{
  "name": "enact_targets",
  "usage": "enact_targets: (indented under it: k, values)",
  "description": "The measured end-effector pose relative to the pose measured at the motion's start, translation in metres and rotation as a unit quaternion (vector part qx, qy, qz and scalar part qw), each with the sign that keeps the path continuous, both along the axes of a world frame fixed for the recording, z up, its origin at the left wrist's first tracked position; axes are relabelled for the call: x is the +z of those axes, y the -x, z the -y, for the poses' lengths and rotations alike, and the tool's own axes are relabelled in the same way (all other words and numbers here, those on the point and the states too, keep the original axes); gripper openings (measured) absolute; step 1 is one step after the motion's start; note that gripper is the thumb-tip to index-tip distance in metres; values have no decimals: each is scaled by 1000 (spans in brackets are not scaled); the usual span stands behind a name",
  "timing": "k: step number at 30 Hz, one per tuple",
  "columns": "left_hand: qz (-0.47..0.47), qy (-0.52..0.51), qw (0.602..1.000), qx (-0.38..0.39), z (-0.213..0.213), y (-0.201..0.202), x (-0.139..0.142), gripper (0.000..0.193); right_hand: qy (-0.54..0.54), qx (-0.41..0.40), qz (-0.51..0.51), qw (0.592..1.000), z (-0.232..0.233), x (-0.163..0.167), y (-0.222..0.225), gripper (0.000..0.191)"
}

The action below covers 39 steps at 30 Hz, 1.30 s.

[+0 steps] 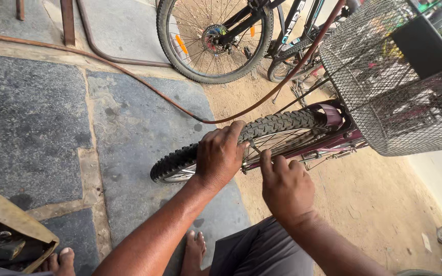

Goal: The person pries the tire off the rim of a bicycle wheel using a tire lever and their hands.

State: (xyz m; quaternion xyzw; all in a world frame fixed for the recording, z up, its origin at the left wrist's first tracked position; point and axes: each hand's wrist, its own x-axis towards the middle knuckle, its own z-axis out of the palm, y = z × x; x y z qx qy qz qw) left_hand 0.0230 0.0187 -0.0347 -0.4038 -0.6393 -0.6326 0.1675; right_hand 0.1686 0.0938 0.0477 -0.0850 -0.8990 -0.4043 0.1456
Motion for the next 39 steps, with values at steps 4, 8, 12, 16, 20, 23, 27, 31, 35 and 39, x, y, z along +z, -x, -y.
enact_targets:
  k: [4,8,12,16,20,23,27,31,35,39]
  values:
    - [-10,6,1000,-19,-1,3,-4,55,133,-26,-40,990,-17,-10,-15,40]
    - [-84,43,996,4,7,9,-4,64,234,-67,14,970,-17,23,-8,31]
    - [-84,90,991,44,14,14,-6,74,228,-173,141,948,-13,75,16,39]
    - [-20,138,990,17,7,20,-9,76,166,-228,240,929,-6,102,51,26]
    - [-9,141,989,-40,2,30,-10,64,65,-191,339,919,3,116,94,19]
    - [21,159,985,-64,3,33,-10,52,76,-197,408,888,2,125,135,17]
    - [71,143,983,-94,4,35,-7,47,82,-249,495,829,-7,120,189,18]
    - [81,131,984,-89,2,41,-5,49,96,-252,517,812,-9,117,210,19]
    - [99,135,981,-100,-3,48,-3,45,44,-275,472,836,-1,118,198,17]
    - [84,125,984,-98,-10,51,-1,44,25,-236,399,886,5,115,168,19]
